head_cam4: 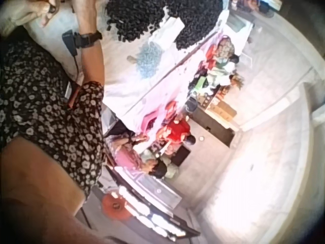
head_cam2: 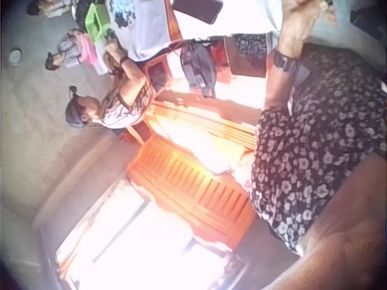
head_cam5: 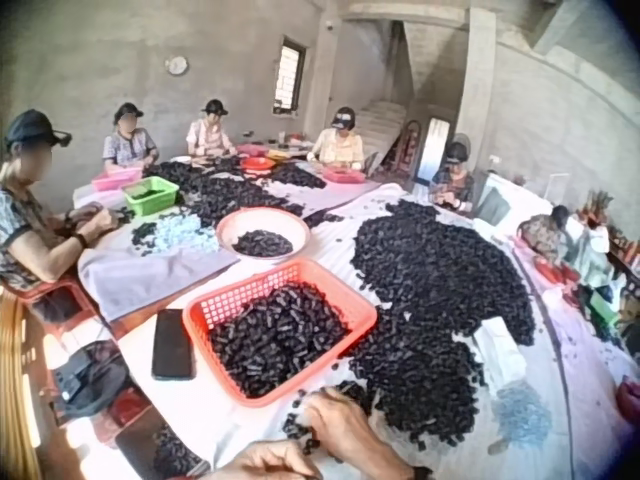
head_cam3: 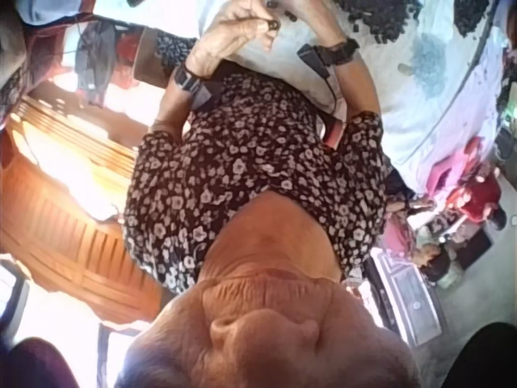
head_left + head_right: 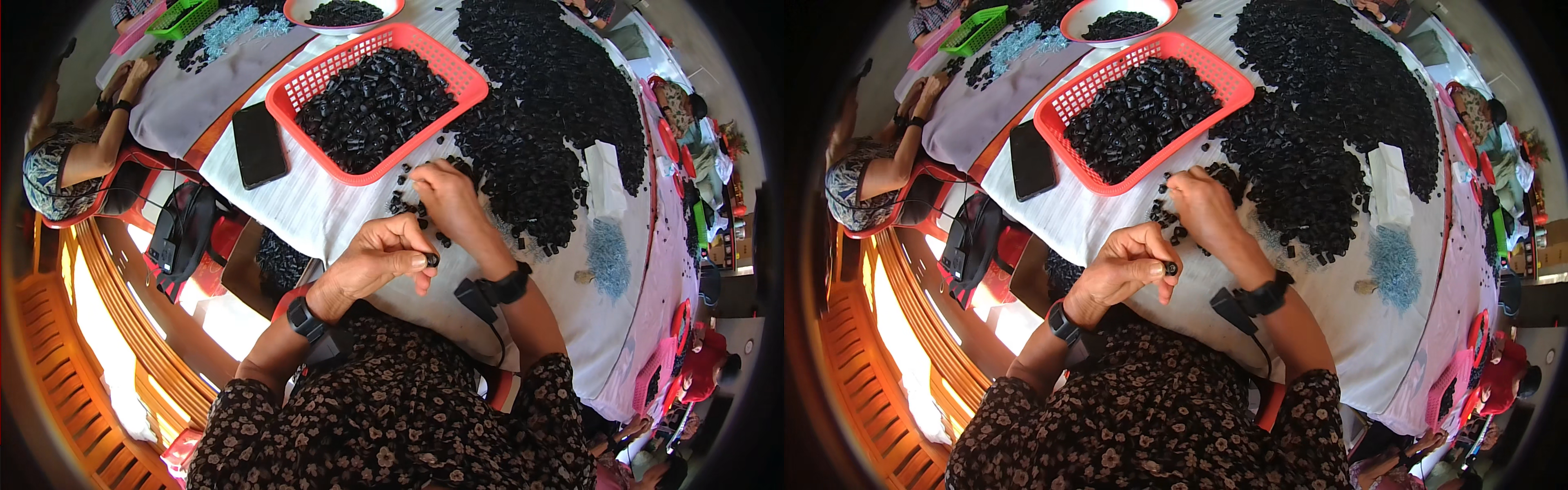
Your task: Sort small black plastic components by inspection and separate specific manufacturing pieces on a shared table workspace.
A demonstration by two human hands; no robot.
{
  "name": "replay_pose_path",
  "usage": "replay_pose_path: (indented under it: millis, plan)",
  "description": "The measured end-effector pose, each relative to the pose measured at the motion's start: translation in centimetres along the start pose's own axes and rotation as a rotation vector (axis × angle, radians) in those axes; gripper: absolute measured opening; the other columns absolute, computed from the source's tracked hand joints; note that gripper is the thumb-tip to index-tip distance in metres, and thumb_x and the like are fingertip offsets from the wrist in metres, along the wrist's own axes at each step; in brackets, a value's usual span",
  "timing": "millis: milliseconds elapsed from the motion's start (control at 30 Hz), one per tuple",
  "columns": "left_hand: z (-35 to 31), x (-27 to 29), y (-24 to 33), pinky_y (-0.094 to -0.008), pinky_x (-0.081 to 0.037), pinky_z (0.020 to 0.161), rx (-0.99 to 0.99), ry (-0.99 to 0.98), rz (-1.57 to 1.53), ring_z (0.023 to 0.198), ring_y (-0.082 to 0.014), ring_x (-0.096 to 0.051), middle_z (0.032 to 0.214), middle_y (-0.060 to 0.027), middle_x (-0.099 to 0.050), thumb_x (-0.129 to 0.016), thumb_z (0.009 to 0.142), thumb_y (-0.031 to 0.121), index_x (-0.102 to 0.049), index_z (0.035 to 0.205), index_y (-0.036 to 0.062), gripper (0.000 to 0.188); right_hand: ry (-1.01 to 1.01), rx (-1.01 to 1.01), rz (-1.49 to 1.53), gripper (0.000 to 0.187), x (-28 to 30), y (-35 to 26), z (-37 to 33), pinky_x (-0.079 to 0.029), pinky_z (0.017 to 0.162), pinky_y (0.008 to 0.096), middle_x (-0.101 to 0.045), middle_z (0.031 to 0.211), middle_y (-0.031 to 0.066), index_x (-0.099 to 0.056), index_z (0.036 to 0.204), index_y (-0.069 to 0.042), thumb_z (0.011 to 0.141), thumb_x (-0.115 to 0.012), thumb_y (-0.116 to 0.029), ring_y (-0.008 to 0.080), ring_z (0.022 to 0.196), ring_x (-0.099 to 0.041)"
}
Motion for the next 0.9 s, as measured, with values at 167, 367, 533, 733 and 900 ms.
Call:
replay_pose_path:
  millis: [167, 367, 533, 733, 900]
  plan:
    - [-0.1, -0.1, -0.2, -0.0306, -0.054, 0.063, 0.023, -0.005, 0.031, 0.067, -0.0167, -0.064, 0.083, -0.0115, -0.065, -0.057, 0.087, -0.001, -0.057, 0.094, -0.0014, 0.007, -0.081, 0.055, -0.312, 0.012, -2.8, 0.3, 0.1, -0.049, 0.072, 0.0429, -0.054, 0.092, 0.0171, -0.055, 0.086, 0.002, 0.077, -0.047, 0.002, 0.0342, 0.086, -0.056]
    - [0.2, 0.4, -0.8, -0.0308, -0.053, 0.061, -0.011, 0.081, 0.093, 0.068, -0.0183, -0.063, 0.084, -0.0124, -0.063, -0.058, 0.086, 0.002, -0.058, 0.098, -0.004, 0.013, -0.041, 0.062, -0.251, 0.008, -2.2, -0.2, 0.4, -0.048, 0.064, 0.0397, -0.055, 0.085, 0.0148, -0.053, 0.082, 0.0, 0.074, -0.053, 0.002, 0.032, 0.076, -0.056]
    - [0.5, 1.0, -0.6, -0.0303, -0.052, 0.061, -0.049, 0.199, 0.132, 0.067, -0.0173, -0.062, 0.086, -0.0123, -0.064, -0.057, 0.088, 0.002, -0.057, 0.098, -0.003, 0.012, 0.034, -0.2, 0.339, 0.01, 1.0, 0.1, -1.8, -0.043, 0.052, 0.0283, -0.054, 0.067, 0.005, -0.052, 0.076, -0.001, 0.073, -0.06, 0.004, 0.017, 0.055, -0.051]
    - [0.7, 1.2, -1.2, -0.0298, -0.052, 0.063, -0.048, 0.267, 0.168, 0.069, -0.0173, -0.062, 0.086, -0.0117, -0.064, -0.056, 0.089, 0.002, -0.056, 0.1, -0.0015, 0.012, 0.064, -0.379, 0.654, 0.012, 3.5, -2.2, -5.9, -0.044, 0.053, 0.0205, -0.061, 0.079, 0.0026, -0.063, 0.094, 0.0, 0.082, -0.062, 0.0, 0.0061, 0.06, -0.054]
    - [0.7, 1.2, -1.9, -0.0279, -0.051, 0.065, -0.032, 0.321, 0.287, 0.068, -0.016, -0.061, 0.084, -0.011, -0.064, -0.057, 0.088, 0.002, -0.056, 0.098, -0.0017, 0.011, 0.097, -0.399, 0.718, 0.016, 3.3, -3.3, -7.0, -0.05, 0.061, 0.0203, -0.061, 0.089, 0.0036, -0.059, 0.101, 0.001, 0.086, -0.056, 0.002, 0.0078, 0.069, -0.059]
Point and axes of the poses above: each hand's wrist, its own z-axis towards the middle knuckle, its own x-axis out of the back of the hand, y = z × x, the point moved 1 cm from there along z, towards the middle knuckle
